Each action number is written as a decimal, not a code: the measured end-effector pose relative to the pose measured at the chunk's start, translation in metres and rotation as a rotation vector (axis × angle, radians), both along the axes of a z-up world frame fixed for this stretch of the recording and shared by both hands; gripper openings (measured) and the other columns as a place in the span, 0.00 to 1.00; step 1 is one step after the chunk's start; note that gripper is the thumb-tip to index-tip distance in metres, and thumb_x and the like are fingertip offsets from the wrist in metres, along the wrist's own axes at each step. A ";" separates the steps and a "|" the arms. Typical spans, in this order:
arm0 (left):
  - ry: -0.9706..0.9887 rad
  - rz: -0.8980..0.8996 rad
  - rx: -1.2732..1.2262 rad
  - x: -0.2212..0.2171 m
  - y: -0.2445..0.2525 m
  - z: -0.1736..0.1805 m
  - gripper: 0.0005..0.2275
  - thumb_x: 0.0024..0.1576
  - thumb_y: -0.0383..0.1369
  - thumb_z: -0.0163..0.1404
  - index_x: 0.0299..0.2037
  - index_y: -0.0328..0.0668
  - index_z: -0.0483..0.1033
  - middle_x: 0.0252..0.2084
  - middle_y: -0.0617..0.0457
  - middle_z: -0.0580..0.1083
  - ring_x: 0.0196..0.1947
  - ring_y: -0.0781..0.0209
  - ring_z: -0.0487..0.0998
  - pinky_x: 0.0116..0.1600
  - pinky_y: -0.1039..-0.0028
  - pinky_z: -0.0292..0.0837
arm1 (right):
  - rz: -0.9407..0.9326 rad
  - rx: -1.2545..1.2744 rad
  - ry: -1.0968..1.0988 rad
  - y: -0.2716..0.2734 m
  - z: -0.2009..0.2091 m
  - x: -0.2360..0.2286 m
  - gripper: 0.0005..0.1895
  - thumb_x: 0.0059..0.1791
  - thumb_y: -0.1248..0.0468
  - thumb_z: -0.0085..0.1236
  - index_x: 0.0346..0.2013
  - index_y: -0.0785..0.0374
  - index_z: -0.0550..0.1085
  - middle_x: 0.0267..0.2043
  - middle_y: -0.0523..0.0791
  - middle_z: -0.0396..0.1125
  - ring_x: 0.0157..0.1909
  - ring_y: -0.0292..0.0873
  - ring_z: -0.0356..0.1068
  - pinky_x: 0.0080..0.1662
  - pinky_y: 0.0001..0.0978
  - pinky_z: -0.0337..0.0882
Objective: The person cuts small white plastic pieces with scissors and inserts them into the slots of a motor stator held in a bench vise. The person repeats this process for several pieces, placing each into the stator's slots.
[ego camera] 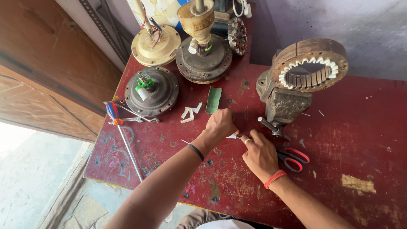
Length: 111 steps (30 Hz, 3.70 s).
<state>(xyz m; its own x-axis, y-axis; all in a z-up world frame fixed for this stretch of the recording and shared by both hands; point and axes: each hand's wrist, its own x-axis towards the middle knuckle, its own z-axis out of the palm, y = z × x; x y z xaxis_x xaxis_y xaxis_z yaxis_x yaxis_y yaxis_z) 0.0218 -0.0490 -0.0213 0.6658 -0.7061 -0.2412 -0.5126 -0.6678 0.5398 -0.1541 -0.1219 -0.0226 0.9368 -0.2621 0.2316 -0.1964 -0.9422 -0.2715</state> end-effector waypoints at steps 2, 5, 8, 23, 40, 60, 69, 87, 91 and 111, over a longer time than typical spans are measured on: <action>-0.008 0.006 -0.045 -0.001 0.002 0.000 0.15 0.38 0.34 0.71 0.32 0.37 0.81 0.34 0.41 0.81 0.37 0.46 0.83 0.42 0.62 0.79 | 0.011 -0.020 0.010 -0.001 -0.001 0.000 0.20 0.38 0.76 0.59 0.44 0.71 0.79 0.39 0.47 0.68 0.41 0.46 0.71 0.44 0.40 0.75; -0.014 0.005 -0.078 -0.001 0.004 0.001 0.15 0.38 0.33 0.70 0.31 0.36 0.81 0.33 0.40 0.80 0.36 0.44 0.83 0.41 0.61 0.79 | 0.042 -0.053 0.010 -0.001 -0.003 0.002 0.17 0.38 0.76 0.58 0.42 0.71 0.79 0.40 0.47 0.69 0.41 0.46 0.71 0.44 0.39 0.75; -0.015 0.005 -0.099 0.000 0.003 0.000 0.15 0.37 0.33 0.70 0.30 0.36 0.81 0.32 0.40 0.80 0.35 0.44 0.83 0.41 0.62 0.79 | 0.065 -0.072 0.009 -0.003 -0.004 0.003 0.17 0.37 0.76 0.58 0.40 0.71 0.80 0.41 0.47 0.70 0.41 0.47 0.72 0.43 0.40 0.75; 0.006 -0.072 -0.119 -0.001 0.009 -0.005 0.14 0.43 0.35 0.68 0.34 0.38 0.80 0.34 0.42 0.80 0.38 0.44 0.81 0.43 0.59 0.77 | 0.105 -0.072 -0.073 0.001 -0.001 -0.010 0.18 0.37 0.78 0.56 0.42 0.72 0.76 0.41 0.50 0.68 0.42 0.49 0.73 0.44 0.40 0.76; -0.340 -0.192 -0.417 -0.047 0.077 0.002 0.16 0.47 0.20 0.53 0.45 0.43 0.84 0.46 0.49 0.78 0.49 0.52 0.76 0.56 0.67 0.76 | -0.154 0.231 0.021 0.006 0.021 -0.010 0.08 0.45 0.74 0.54 0.38 0.66 0.73 0.37 0.49 0.67 0.35 0.53 0.75 0.36 0.45 0.75; -0.347 -0.228 -0.373 -0.086 0.092 0.008 0.18 0.59 0.32 0.50 0.59 0.39 0.76 0.64 0.35 0.69 0.67 0.41 0.66 0.69 0.56 0.62 | -0.222 0.376 0.141 0.005 0.045 0.005 0.07 0.49 0.63 0.58 0.35 0.64 0.77 0.33 0.53 0.75 0.36 0.57 0.77 0.37 0.48 0.74; -0.329 -0.213 -0.406 -0.082 0.086 0.013 0.20 0.58 0.32 0.50 0.60 0.33 0.74 0.63 0.34 0.69 0.67 0.39 0.64 0.70 0.56 0.59 | -0.238 0.345 0.029 0.002 0.036 0.001 0.07 0.48 0.62 0.60 0.32 0.65 0.76 0.33 0.53 0.74 0.34 0.59 0.74 0.36 0.50 0.72; -0.345 -0.224 -0.395 -0.083 0.076 0.015 0.19 0.54 0.31 0.51 0.55 0.27 0.73 0.57 0.33 0.70 0.62 0.37 0.67 0.67 0.55 0.62 | -0.277 0.343 0.077 0.002 0.040 0.020 0.10 0.47 0.61 0.61 0.28 0.67 0.75 0.30 0.54 0.74 0.33 0.59 0.75 0.36 0.50 0.72; -0.331 -0.208 -0.431 -0.081 0.074 0.016 0.18 0.52 0.31 0.53 0.52 0.29 0.76 0.52 0.36 0.71 0.58 0.39 0.69 0.62 0.55 0.64 | -0.290 0.348 0.234 0.001 0.045 0.028 0.06 0.44 0.65 0.60 0.30 0.66 0.76 0.32 0.53 0.75 0.36 0.59 0.75 0.39 0.51 0.72; -0.326 -0.081 -0.496 -0.082 0.069 0.005 0.10 0.53 0.31 0.56 0.43 0.38 0.82 0.47 0.44 0.75 0.49 0.47 0.73 0.55 0.59 0.71 | -0.334 0.395 0.034 -0.001 0.022 0.031 0.06 0.41 0.69 0.60 0.26 0.67 0.71 0.30 0.52 0.73 0.37 0.59 0.73 0.39 0.53 0.69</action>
<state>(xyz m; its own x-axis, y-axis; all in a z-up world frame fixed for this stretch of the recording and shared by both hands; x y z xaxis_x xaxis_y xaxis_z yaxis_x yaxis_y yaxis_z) -0.0597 0.0202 -0.0166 0.5893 -0.7339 0.3380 -0.7430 -0.3280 0.5834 -0.1230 -0.1226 -0.0007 0.7923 -0.6096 0.0253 -0.4842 -0.6534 -0.5819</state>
